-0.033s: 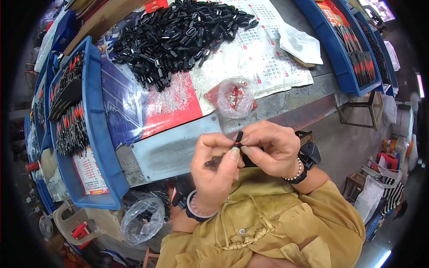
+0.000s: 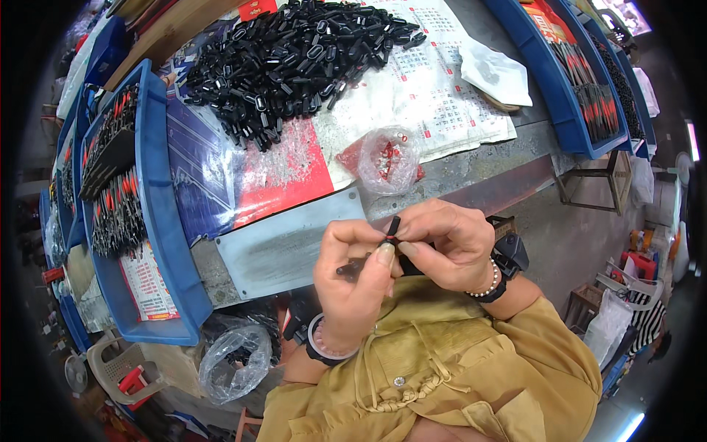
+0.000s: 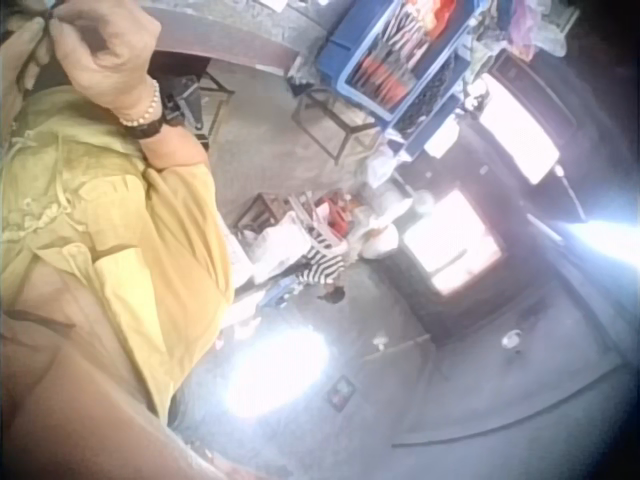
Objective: The person repeatedly picks a black plastic key fob and a red pin from a small bag, inserts the pin into the fob, and places the assembled unit into a clear plastic bag. This cycle is performed multiple times throughout the clip.
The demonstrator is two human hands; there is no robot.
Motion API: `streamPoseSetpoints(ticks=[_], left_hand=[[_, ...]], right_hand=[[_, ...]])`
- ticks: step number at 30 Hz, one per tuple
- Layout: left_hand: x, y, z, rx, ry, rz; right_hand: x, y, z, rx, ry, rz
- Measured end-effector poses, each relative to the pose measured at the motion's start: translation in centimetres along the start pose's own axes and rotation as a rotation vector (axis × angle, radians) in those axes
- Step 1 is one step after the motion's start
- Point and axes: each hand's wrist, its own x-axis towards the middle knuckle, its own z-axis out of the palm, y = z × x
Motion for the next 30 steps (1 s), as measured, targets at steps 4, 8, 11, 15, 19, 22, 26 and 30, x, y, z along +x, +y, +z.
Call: streamPoseSetpoints(ticks=[4, 8, 11, 15, 19, 22, 26, 30], left_hand=[[0.1, 0.1, 0.0, -0.081, -0.026, -0.002], [0.3, 0.2, -0.1, -0.150, -0.033, -0.058], [0.4, 0.2, -0.4, -0.182, -0.024, -0.122], [0.6, -0.1, -0.9, -0.350, -0.030, -0.232], [0.5, 0.1, -1.4, -0.505, -0.062, -0.284], [-0.1, 0.5, -1.9, -0.514, -0.046, -0.260], [-2.9, 2.0, -4.4, -0.444, 0.070, -0.216], [-9.5, 4.6, -8.6, -0.210, 0.374, -0.101]], right_hand=[[-0.1, 0.0, 0.1, 0.274, 0.049, 0.131], [-0.1, 0.0, 0.2, 0.063, 0.010, -0.012], [0.2, 0.0, 0.1, -0.062, -0.043, -0.092], [0.7, 0.0, 0.0, -0.014, -0.092, 0.058], [0.8, -0.4, 1.1, 0.473, 0.107, 0.460], [1.4, -0.8, 2.2, 0.492, -0.056, 0.440], [2.1, -1.5, 5.5, 0.347, -0.176, 0.462], [1.3, -2.5, 11.2, 0.384, -0.553, 0.521]])
